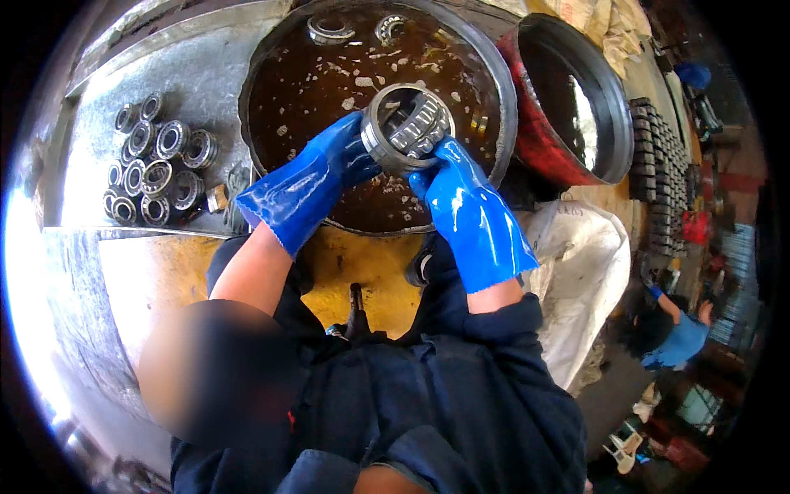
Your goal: The person repeatedly dips ball bearings into a dark liquid bath, agitates them by hand, and places them onto a metal tray. The process is performed one at a time in a repetitive cycle.
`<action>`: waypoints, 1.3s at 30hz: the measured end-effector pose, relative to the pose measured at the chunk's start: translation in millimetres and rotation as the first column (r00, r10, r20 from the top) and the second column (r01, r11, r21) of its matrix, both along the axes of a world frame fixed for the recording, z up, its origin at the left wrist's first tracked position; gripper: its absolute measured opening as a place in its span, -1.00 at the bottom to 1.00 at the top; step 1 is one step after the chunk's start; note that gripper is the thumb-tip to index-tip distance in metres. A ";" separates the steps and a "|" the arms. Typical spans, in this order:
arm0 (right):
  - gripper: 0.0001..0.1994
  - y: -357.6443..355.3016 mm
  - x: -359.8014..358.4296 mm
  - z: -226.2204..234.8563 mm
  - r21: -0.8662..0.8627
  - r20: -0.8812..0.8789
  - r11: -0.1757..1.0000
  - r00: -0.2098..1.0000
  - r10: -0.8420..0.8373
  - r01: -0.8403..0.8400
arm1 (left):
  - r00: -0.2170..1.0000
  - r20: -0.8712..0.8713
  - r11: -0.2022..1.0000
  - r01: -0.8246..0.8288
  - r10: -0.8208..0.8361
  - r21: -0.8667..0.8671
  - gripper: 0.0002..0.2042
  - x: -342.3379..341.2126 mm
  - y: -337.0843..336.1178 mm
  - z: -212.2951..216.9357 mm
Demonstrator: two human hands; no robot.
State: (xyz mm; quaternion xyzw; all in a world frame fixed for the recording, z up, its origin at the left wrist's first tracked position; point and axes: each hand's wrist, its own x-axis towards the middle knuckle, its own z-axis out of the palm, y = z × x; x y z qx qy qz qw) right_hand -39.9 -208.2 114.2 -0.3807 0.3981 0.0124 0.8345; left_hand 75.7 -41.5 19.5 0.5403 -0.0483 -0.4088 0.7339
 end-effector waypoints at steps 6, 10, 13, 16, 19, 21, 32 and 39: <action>-0.74 18.0 4.8 18.2 -0.055 -0.056 0.998 0.998 0.001 -0.004 | 0.832 -0.554 0.946 -0.205 0.033 -0.250 -0.56 18.3 0.2 -27.4; -0.72 -2.9 0.4 3.2 -0.164 -0.104 0.986 0.994 0.026 -0.043 | 0.984 -0.135 0.993 -0.121 0.120 0.000 -0.60 -2.1 -8.7 56.4; -0.70 -1.4 -8.6 9.1 -0.320 0.007 0.937 0.989 0.148 -0.138 | 0.979 0.019 0.951 -0.194 0.204 -0.243 -0.54 -14.5 9.4 78.6; -0.68 2.2 -11.0 9.9 -0.427 0.031 0.892 0.984 0.175 -0.145 | 0.797 0.589 0.987 -0.162 0.135 -0.007 -0.51 3.1 3.2 76.2; -0.62 9.6 -13.1 16.9 -0.506 0.122 0.851 0.965 0.233 -0.142 | 0.465 0.878 0.881 -0.359 -0.118 0.308 -0.56 -7.1 1.3 72.1; -0.65 15.1 -9.5 21.1 -0.547 0.064 0.819 0.968 0.244 -0.170 | 0.440 0.883 0.855 -0.383 -0.163 0.349 -0.56 -7.4 1.7 80.1; -0.57 17.6 -15.0 13.7 -0.684 -0.074 0.681 0.954 0.292 -0.261 | 0.568 0.764 0.780 -0.311 -0.306 0.543 -0.60 -16.2 -1.9 58.2; -0.63 3.2 -16.7 -1.5 -0.569 -0.022 0.802 0.979 0.204 -0.180 | 0.957 0.241 0.905 0.048 -0.163 0.423 -0.62 -25.2 1.9 59.8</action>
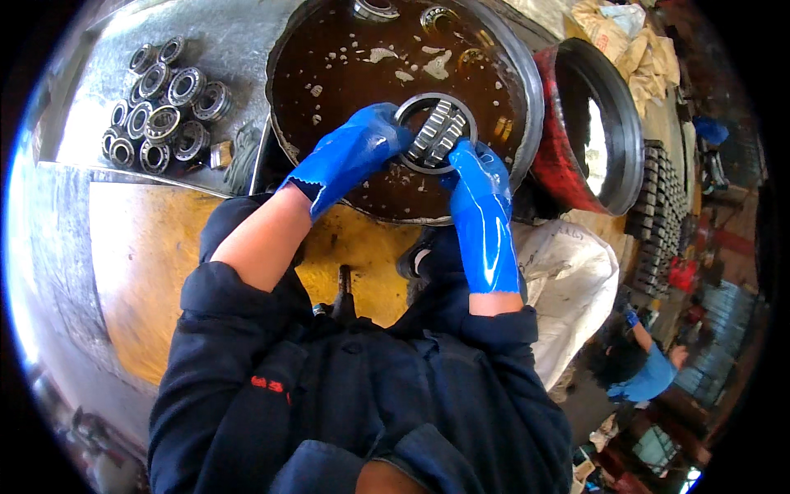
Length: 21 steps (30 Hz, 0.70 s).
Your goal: The person repeatedly dips ball bearings into a dark liquid bath, agitates them by hand, and places them onto a metal tray. The process is performed one at a time in a repetitive cycle.
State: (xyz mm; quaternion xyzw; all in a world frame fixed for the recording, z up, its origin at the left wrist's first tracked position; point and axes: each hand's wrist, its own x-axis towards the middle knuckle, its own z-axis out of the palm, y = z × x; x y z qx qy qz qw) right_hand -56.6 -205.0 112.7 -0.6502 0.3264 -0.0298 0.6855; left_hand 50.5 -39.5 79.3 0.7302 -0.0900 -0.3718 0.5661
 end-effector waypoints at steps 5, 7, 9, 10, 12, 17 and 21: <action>-0.67 -10.0 3.9 -7.8 0.054 -0.011 0.998 0.999 -0.044 0.044 | 0.999 -0.032 0.966 0.028 -0.038 -0.255 -0.51 8.1 21.8 17.0; -0.69 -14.1 5.7 -8.6 0.132 -0.080 0.981 0.988 -0.131 0.140 | 0.991 -0.093 0.944 -0.119 0.095 -0.307 -0.53 12.3 31.4 26.6; -0.70 -18.7 8.1 -9.7 0.159 -0.097 0.971 0.982 -0.162 0.176 | 0.959 -0.150 0.897 -0.279 0.241 -0.343 -0.56 19.5 42.3 14.9; -0.70 -19.8 9.8 -10.5 0.189 -0.112 0.959 0.975 -0.190 0.209 | 0.959 -0.150 0.896 -0.279 0.240 -0.346 -0.56 20.0 44.9 10.8; -0.66 -18.7 13.8 -13.2 0.215 -0.073 0.939 0.964 -0.257 0.267 | 0.961 -0.192 0.898 -0.258 0.200 -0.356 -0.55 20.7 48.0 3.3; -0.65 -18.2 19.2 -10.5 0.350 -0.082 0.889 0.955 -0.284 0.295 | 0.947 -0.291 0.907 -0.234 0.133 -0.350 -0.62 12.1 31.8 -11.9; -0.73 -10.0 19.5 -3.2 0.335 -0.105 0.925 0.983 -0.151 0.178 | 0.805 -0.563 0.908 -0.359 0.184 -0.215 -0.55 13.6 14.5 -0.2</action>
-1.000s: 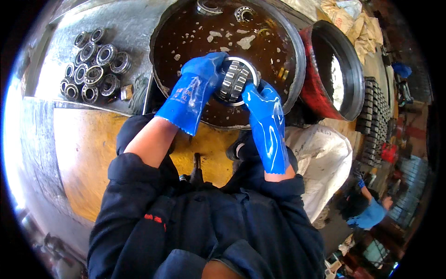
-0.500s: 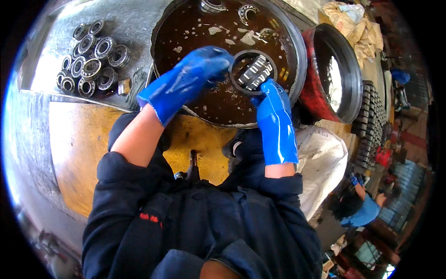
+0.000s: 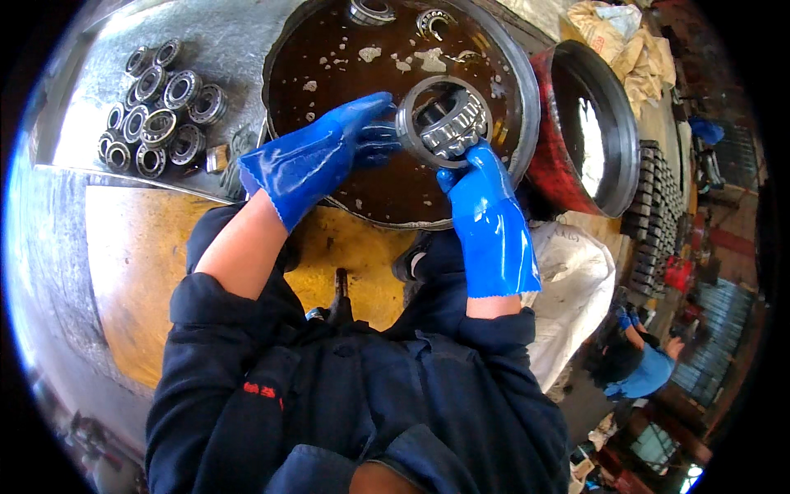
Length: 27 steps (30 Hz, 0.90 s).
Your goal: The person repeatedly dips ball bearings into a dark liquid bath, agitates them by hand, and places them onto a metal tray. The process is performed one at a time in a repetitive cycle.
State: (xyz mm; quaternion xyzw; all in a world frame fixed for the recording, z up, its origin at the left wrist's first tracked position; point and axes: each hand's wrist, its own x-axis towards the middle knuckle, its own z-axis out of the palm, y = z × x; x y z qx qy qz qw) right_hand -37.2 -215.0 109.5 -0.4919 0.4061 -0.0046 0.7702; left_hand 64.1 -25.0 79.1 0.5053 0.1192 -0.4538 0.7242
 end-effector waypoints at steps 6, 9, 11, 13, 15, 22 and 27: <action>-0.67 5.7 -11.2 -7.4 -0.110 0.133 0.978 0.972 0.193 -0.179 | 0.883 -0.458 0.974 -0.184 0.106 -0.129 -0.43 2.2 -21.7 25.6; -0.59 15.2 -8.0 6.2 -0.196 0.120 0.932 0.936 0.331 -0.304 | 0.889 -0.425 0.949 -0.263 0.170 -0.172 -0.44 1.4 -13.0 19.3; -0.58 14.8 -4.6 24.5 -0.218 0.081 0.891 0.903 0.423 -0.398 | 0.887 -0.443 0.934 -0.258 0.128 -0.246 -0.53 0.0 -8.5 18.5; -0.56 11.6 -3.9 24.8 -0.204 0.124 0.906 0.908 0.400 -0.371 | 0.907 -0.399 0.924 -0.261 0.134 -0.281 -0.58 1.3 -7.9 12.9; -0.56 -2.6 6.6 24.0 0.106 0.047 0.943 0.949 0.311 -0.314 | 0.922 -0.358 0.912 -0.266 0.145 -0.314 -0.63 1.4 -4.9 3.9; -0.56 14.8 7.8 0.0 -0.081 0.042 0.961 0.962 0.268 -0.264 | 0.863 -0.435 0.919 -0.357 0.256 -0.169 -0.59 5.0 -11.6 -16.5; -0.44 25.5 9.8 -24.6 -0.331 0.221 0.897 0.901 0.374 -0.292 | 0.876 -0.271 0.818 -0.474 0.400 -0.327 -0.65 -2.0 -3.4 -54.7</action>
